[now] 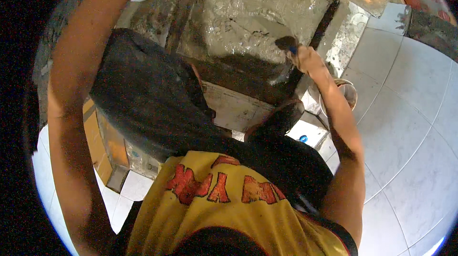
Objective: The person applies and smooths wet concrete into a square hole in the tiled floor using a trowel and a wooden float, picking up extra material from a bucket and leveling it by hand.
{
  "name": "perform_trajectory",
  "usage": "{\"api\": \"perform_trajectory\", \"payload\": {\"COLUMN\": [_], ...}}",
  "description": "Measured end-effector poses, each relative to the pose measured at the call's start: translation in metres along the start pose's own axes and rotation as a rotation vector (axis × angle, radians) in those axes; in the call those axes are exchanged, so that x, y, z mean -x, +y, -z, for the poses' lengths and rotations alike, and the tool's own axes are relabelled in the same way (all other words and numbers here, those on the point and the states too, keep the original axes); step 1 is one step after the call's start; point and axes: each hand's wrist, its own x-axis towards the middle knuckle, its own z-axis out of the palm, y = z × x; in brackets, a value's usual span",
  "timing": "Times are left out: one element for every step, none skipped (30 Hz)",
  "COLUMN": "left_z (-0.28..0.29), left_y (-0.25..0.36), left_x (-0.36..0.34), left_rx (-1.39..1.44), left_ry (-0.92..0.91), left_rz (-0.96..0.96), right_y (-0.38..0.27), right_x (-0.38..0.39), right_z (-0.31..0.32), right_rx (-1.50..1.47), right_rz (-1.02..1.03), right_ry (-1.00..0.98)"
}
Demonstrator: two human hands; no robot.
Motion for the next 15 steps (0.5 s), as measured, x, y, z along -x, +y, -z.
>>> {"api": "perform_trajectory", "payload": {"left_z": [0.003,0.004,0.002,-0.001,-0.004,-0.006,-0.008,-0.01,-0.011,-0.013,-0.018,-0.018,-0.018,-0.018,-0.016], "left_y": [-0.003,0.001,0.004,0.005,0.001,0.0,0.0,0.002,0.004,0.005,0.011,0.012,0.011,0.01,0.008], "left_x": [0.0,-0.002,-0.004,-0.004,-0.007,-0.009,-0.012,-0.013,-0.015,-0.016,-0.024,-0.026,-0.025,-0.023,-0.016], "left_rx": [-0.025,-0.001,0.016,0.029,0.007,-0.005,-0.009,-0.038,-0.061,-0.069,-0.079,-0.109,-0.121,-0.134,-0.11], "left_ry": [0.026,0.049,0.051,0.052,0.11,0.139,0.17,0.165,0.161,0.155,0.136,0.088,0.065,0.041,0.053], "left_rz": [-0.034,-0.022,-0.017,-0.003,-0.033,-0.052,-0.079,-0.064,-0.056,-0.058,-0.069,-0.053,-0.047,-0.041,-0.012], "right_y": [-0.002,0.0,-0.002,-0.026,-0.072,-0.109,-0.131,-0.137,-0.121,-0.104,-0.088,-0.077,-0.057,-0.037,-0.027], "right_x": [0.009,0.024,0.034,0.028,0.01,-0.006,-0.021,-0.039,-0.051,-0.06,-0.057,-0.05,-0.041,-0.032,-0.021], "right_z": [0.011,0.022,0.03,0.046,0.067,0.074,0.063,0.051,0.029,-0.003,-0.023,-0.025,-0.023,-0.02,-0.01], "right_rx": [0.002,0.153,0.297,0.287,0.158,0.034,0.014,-0.008,-0.003,-0.041,-0.087,-0.094,-0.032,0.031,0.03], "right_rz": [0.013,0.116,0.217,0.216,0.105,-0.012,-0.021,-0.03,-0.046,-0.014,0.011,0.005,-0.078,-0.164,-0.07], "right_ry": [0.004,0.089,0.168,0.161,0.031,-0.094,-0.155,-0.212,-0.21,-0.09,0.033,0.032,0.015,-0.003,0.051]}}
